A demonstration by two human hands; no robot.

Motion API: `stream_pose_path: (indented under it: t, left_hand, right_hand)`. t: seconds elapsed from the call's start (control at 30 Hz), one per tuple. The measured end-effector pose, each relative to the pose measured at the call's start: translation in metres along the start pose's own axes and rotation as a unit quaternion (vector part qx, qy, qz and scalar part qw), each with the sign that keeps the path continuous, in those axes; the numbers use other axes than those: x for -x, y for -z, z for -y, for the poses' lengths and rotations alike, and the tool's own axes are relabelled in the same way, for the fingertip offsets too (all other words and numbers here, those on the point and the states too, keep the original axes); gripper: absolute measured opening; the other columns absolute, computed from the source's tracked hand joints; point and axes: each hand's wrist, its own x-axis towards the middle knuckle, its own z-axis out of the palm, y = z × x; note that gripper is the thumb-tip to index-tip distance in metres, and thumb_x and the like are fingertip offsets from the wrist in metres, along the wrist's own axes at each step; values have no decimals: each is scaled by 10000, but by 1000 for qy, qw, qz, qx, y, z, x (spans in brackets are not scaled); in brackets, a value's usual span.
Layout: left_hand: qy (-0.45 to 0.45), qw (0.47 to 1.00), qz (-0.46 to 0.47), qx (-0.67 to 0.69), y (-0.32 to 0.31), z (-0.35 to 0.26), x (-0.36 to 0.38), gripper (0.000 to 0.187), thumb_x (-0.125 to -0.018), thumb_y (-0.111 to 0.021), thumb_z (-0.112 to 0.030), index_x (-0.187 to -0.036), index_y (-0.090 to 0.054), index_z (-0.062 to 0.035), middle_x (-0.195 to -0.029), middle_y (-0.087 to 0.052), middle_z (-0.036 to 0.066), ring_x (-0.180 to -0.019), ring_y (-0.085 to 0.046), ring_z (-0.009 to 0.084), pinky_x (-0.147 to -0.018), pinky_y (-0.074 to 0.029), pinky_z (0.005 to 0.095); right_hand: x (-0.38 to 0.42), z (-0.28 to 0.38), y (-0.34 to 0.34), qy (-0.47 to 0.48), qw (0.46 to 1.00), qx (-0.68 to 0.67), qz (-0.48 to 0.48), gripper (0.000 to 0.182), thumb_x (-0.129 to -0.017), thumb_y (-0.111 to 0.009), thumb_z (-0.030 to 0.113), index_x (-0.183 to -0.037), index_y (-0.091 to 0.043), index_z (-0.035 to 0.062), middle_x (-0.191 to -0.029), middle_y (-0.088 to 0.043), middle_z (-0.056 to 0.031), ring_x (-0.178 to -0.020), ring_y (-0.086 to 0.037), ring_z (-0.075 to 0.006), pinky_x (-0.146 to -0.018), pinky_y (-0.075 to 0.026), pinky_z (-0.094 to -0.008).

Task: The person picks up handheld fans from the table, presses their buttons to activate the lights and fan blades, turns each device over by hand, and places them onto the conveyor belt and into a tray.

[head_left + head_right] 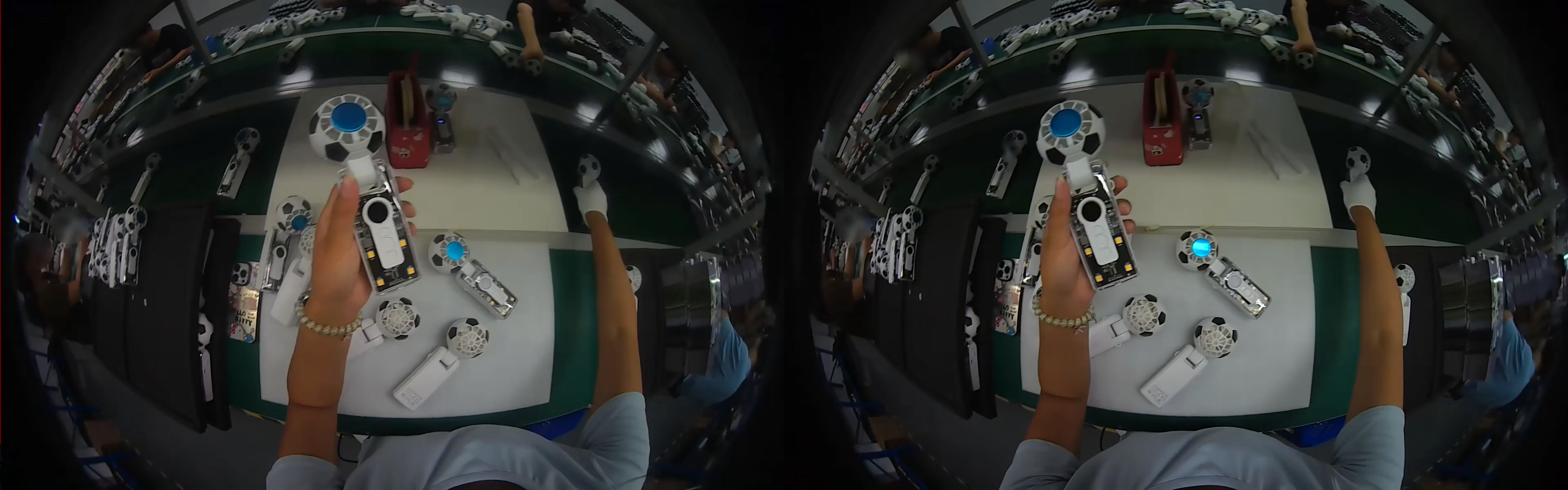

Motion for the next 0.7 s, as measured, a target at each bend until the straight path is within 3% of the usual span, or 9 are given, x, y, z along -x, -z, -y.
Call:
stream_pose_path:
  t: [0.13, 0.2, 0.23, 0.3, 0.47, 0.53, 0.57, 0.67, 0.7]
  left_hand:
    - [16, 999, -24, -14, 0, 1, -2, 419, -902, -374, -389, -1095, -434, -23, -979, -568, 154, -786, -596, 166, -626, -534, 274]
    - [20, 999, -29, -11, -1, 0, -2, 428, -899, -377, -394, -1100, -428, -19, -981, -567, 160, -785, -596, 173, -620, -533, 281]
    - [22, 999, -29, -16, -1, -1, -2, 434, -897, -382, -399, -1100, -427, -18, -981, -566, 160, -781, -595, 174, -622, -532, 279]
    - [29, 999, -23, -11, 2, 0, -4, 451, -889, -393, -413, -1099, -426, -16, -983, -562, 154, -780, -589, 173, -625, -530, 275]
    - [31, 999, -31, -23, 0, -5, -1, 448, -892, -382, -413, -1110, -418, -23, -986, -562, 141, -797, -580, 168, -636, -524, 280]
    - [28, 999, -22, -18, 1, -5, -2, 452, -890, -383, -421, -1120, -412, -32, -983, -560, 136, -793, -577, 161, -626, -524, 275]
    - [27, 999, -25, -18, 1, -5, -2, 452, -890, -383, -421, -1120, -412, -32, -983, -560, 136, -793, -577, 161, -626, -524, 275]
    - [21, 1000, -21, -7, 2, -5, -1, 442, -892, -379, -419, -1106, -415, -34, -959, -560, 128, -779, -573, 154, -616, -524, 273]
    - [20, 999, -29, -5, 1, -7, 1, 434, -893, -377, -419, -1091, -420, -35, -945, -559, 122, -766, -571, 150, -614, -523, 272]
  right_hand:
    - [7, 3, 7, -27, 999, 38, 11, 475, -792, -539, 272, -1201, -415, 64, -1082, -530, -215, -1003, -524, -333, -845, -425, -420]
    - [11, 12, 7, -48, 995, 92, 10, 553, -813, -512, 315, -1280, -321, 90, -1152, -487, -207, -1050, -489, -343, -866, -413, -426]
    - [6, 14, 5, -50, 993, 91, 55, 569, -836, -467, 308, -1322, -250, 107, -1204, -446, -196, -1081, -464, -348, -882, -404, -423]
    - [-8, 5, -14, -54, 994, 97, 18, 580, -842, -443, 286, -1342, -208, 110, -1209, -441, -194, -1080, -466, -343, -892, -398, -416]
    - [11, 36, 11, -51, 979, 192, 48, 571, -828, -455, 251, -1325, -239, 73, -1244, -410, -184, -1110, -444, -322, -901, -382, -427]
    - [58, 87, 41, 151, 976, 147, -52, 498, -815, -491, 219, -1259, -355, 40, -1189, -460, -191, -1063, -488, -309, -863, -415, -396]
    - [71, 99, 45, 242, 969, 31, -43, 449, -805, -509, 198, -1214, -410, 41, -1142, -494, -187, -1009, -517, -312, -827, -434, -376]
    - [160, 158, 90, 411, 872, -264, 27, 361, -771, -584, 184, -1106, -540, 57, -1127, -529, -159, -963, -546, -300, -820, -432, -309]
    - [191, 169, 105, 527, 812, -249, -24, 333, -726, -608, 168, -1040, -570, 63, -1080, -548, -151, -904, -559, -293, -760, -444, -303]
